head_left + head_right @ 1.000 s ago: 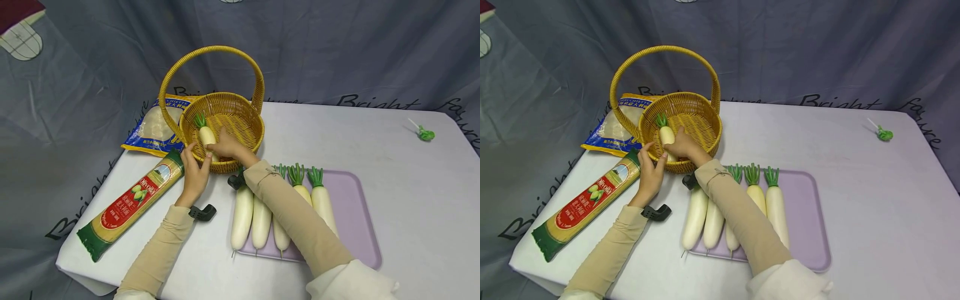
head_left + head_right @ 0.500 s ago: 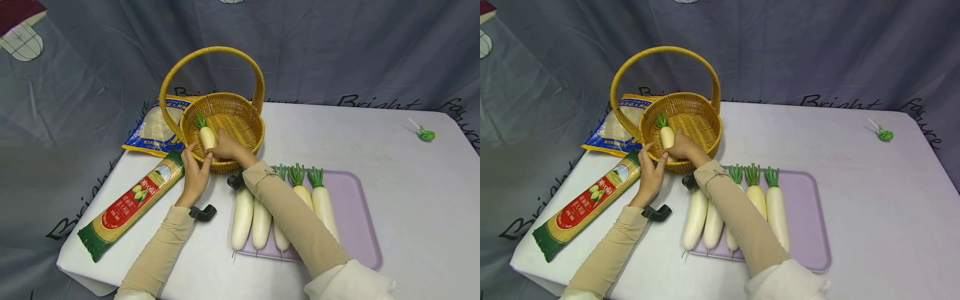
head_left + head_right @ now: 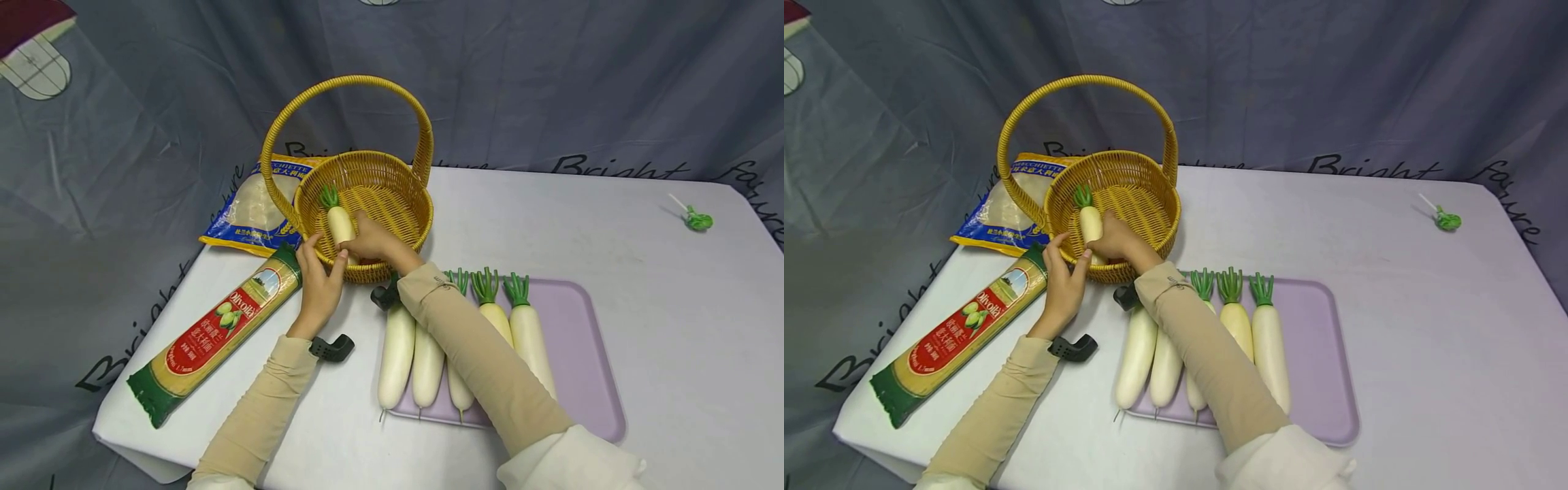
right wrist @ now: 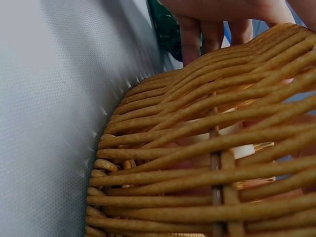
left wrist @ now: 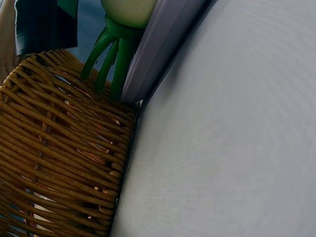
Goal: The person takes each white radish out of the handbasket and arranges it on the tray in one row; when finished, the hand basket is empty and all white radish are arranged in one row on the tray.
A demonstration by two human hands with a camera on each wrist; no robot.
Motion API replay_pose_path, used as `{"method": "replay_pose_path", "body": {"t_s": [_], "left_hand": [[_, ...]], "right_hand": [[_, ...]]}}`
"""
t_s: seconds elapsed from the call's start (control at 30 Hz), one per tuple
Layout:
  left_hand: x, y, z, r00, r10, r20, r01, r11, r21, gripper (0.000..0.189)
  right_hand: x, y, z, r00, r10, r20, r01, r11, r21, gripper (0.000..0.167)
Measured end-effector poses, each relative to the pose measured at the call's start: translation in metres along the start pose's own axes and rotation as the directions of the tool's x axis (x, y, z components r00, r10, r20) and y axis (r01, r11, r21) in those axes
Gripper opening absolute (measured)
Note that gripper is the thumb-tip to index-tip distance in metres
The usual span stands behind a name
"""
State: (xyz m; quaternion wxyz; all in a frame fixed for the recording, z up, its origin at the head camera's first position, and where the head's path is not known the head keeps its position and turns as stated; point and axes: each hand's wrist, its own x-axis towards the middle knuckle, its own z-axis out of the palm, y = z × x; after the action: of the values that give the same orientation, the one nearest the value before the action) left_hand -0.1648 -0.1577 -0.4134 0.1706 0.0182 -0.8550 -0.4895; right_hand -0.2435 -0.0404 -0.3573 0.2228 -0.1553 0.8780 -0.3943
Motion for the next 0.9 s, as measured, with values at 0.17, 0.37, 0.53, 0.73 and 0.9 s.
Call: {"method": "replay_pose_path", "body": {"t_s": [0.17,0.37,0.53,0.73,0.9], "left_hand": [[-0.0003,0.0007,0.0001,1.000,0.001,-0.004,-0.001,1.000,0.008,0.052],[-0.0005,0.0005,0.0007,1.000,-0.001,-0.003,0.001,1.000,0.007,0.053],[-0.0003,-0.0004,0.0007,1.000,0.002,-0.006,-0.002,1.000,0.006,0.054],[-0.0006,-0.0007,0.0005,1.000,0.011,-0.016,-0.010,1.000,0.002,0.054],[-0.0008,0.0003,0.0002,1.000,0.003,-0.012,-0.003,1.000,0.013,0.054]], "right_hand": [[0.0008,0.0009,-0.0003,1.000,-0.013,0.007,0.013,1.000,0.013,0.070],[0.0003,0.0015,-0.0016,1.000,0.003,0.013,-0.003,0.998,0.063,0.070],[-0.0015,0.0007,-0.0026,0.999,0.032,0.040,-0.040,0.976,0.212,0.071],[-0.0011,0.0006,-0.0029,0.995,0.052,0.082,-0.080,0.918,0.388,0.069],[0.0005,0.0022,-0.0051,0.993,0.072,0.098,-0.109,0.890,0.443,0.068]]}}
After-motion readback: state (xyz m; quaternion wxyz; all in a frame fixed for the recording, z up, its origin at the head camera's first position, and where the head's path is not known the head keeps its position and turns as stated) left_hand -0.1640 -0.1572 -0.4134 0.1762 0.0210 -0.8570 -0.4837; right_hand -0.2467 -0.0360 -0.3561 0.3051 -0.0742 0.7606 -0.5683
